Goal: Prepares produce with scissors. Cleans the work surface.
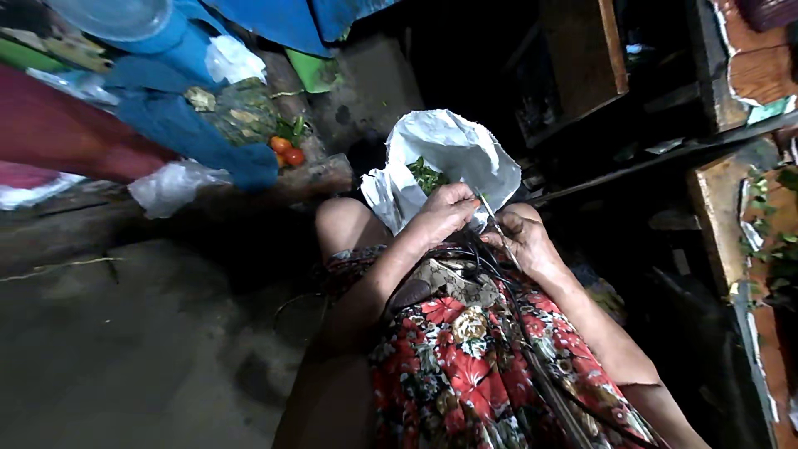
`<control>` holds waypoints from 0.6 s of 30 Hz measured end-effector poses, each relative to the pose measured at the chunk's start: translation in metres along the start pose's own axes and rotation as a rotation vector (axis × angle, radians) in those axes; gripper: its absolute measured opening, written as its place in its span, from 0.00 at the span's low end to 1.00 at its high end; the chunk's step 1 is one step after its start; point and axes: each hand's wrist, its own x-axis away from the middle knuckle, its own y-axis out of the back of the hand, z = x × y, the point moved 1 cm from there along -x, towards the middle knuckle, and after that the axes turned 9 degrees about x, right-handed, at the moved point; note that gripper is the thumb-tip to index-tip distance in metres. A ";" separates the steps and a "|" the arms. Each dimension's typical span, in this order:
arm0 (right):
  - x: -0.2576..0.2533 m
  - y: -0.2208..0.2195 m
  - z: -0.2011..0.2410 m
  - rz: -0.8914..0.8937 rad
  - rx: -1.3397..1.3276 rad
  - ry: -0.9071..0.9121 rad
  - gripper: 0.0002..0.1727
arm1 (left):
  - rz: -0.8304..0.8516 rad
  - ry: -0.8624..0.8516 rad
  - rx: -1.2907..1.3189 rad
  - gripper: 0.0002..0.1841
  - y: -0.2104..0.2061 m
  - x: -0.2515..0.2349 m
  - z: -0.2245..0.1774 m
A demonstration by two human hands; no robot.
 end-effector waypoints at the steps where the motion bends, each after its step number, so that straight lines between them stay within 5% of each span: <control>1: -0.001 0.000 -0.001 -0.001 -0.004 0.019 0.17 | 0.004 0.002 -0.015 0.07 0.000 0.001 -0.002; 10: -0.002 0.000 -0.012 -0.097 -0.056 -0.053 0.20 | -0.091 0.021 -0.069 0.07 -0.006 0.018 -0.024; 14: 0.000 0.001 -0.001 -0.055 -0.110 -0.146 0.13 | -0.118 0.055 -0.130 0.28 0.005 0.020 -0.013; 18: 0.002 0.006 -0.004 -0.060 -0.059 -0.169 0.18 | -0.267 0.002 -0.167 0.30 0.041 -0.003 0.026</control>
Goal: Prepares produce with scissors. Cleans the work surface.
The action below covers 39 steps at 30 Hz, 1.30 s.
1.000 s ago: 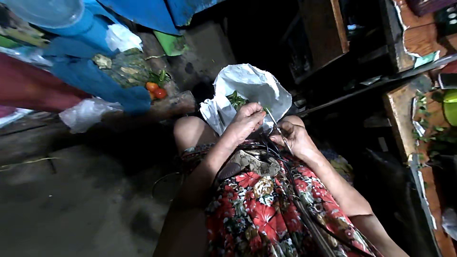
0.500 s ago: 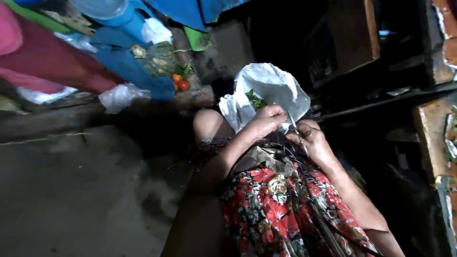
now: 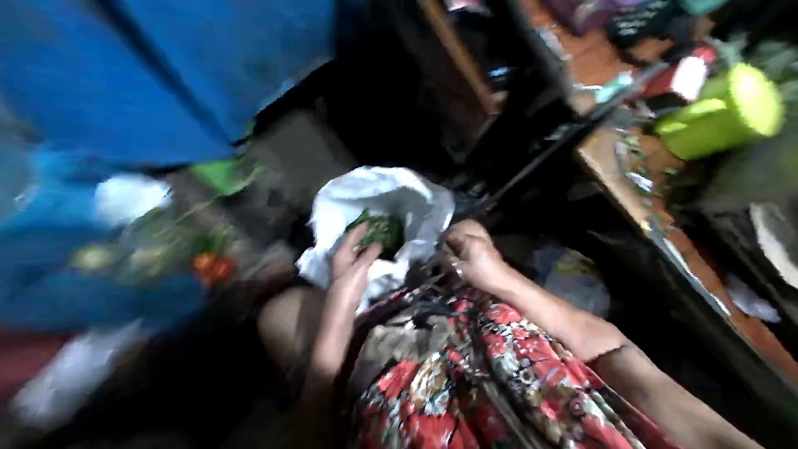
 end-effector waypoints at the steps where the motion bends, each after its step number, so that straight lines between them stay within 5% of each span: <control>1: 0.001 0.004 -0.001 -0.009 0.025 0.007 0.19 | -0.033 0.010 0.017 0.30 0.004 -0.006 0.005; 7: 0.019 0.034 -0.021 -0.202 0.237 0.089 0.19 | -0.116 0.064 0.079 0.22 0.025 -0.012 0.019; 17: 0.071 0.154 -0.076 -0.655 0.639 -0.254 0.12 | -0.143 0.068 0.155 0.16 0.025 -0.014 0.026; 20: 0.083 0.204 -0.084 -0.619 0.679 -0.525 0.15 | -0.148 0.086 0.156 0.14 0.024 -0.014 0.026; 26: 0.077 0.258 -0.110 -0.588 0.700 -0.775 0.16 | -0.180 0.134 0.200 0.13 0.024 -0.017 0.031; 39: 0.041 0.267 -0.132 -0.475 0.672 -1.033 0.15 | -0.173 0.132 0.233 0.14 0.032 -0.018 0.038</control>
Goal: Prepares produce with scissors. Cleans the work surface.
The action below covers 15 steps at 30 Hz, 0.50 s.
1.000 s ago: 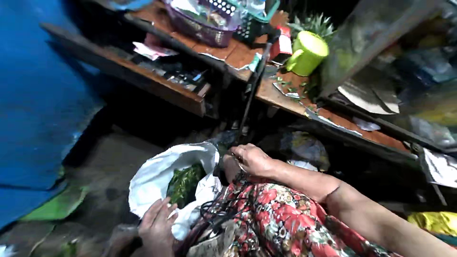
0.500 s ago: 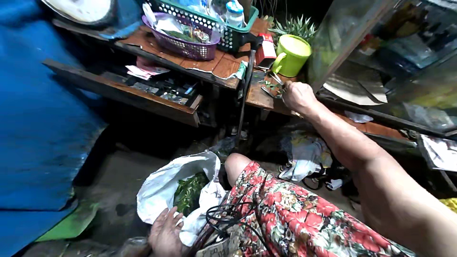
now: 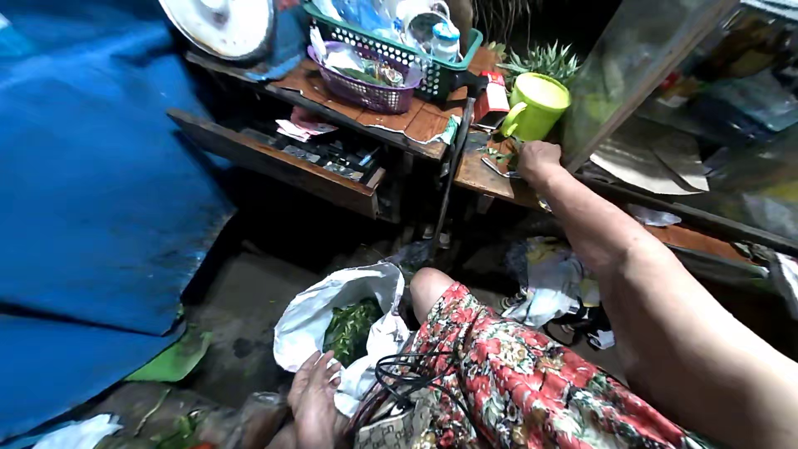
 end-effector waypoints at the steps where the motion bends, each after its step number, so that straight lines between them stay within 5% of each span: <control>1: -0.001 -0.001 0.001 0.000 0.013 0.000 0.15 | 0.002 0.002 0.002 0.13 0.001 -0.002 0.001; 15: 0.002 -0.008 -0.009 -0.069 -0.048 0.018 0.17 | 0.027 0.064 0.016 0.12 0.005 -0.018 0.005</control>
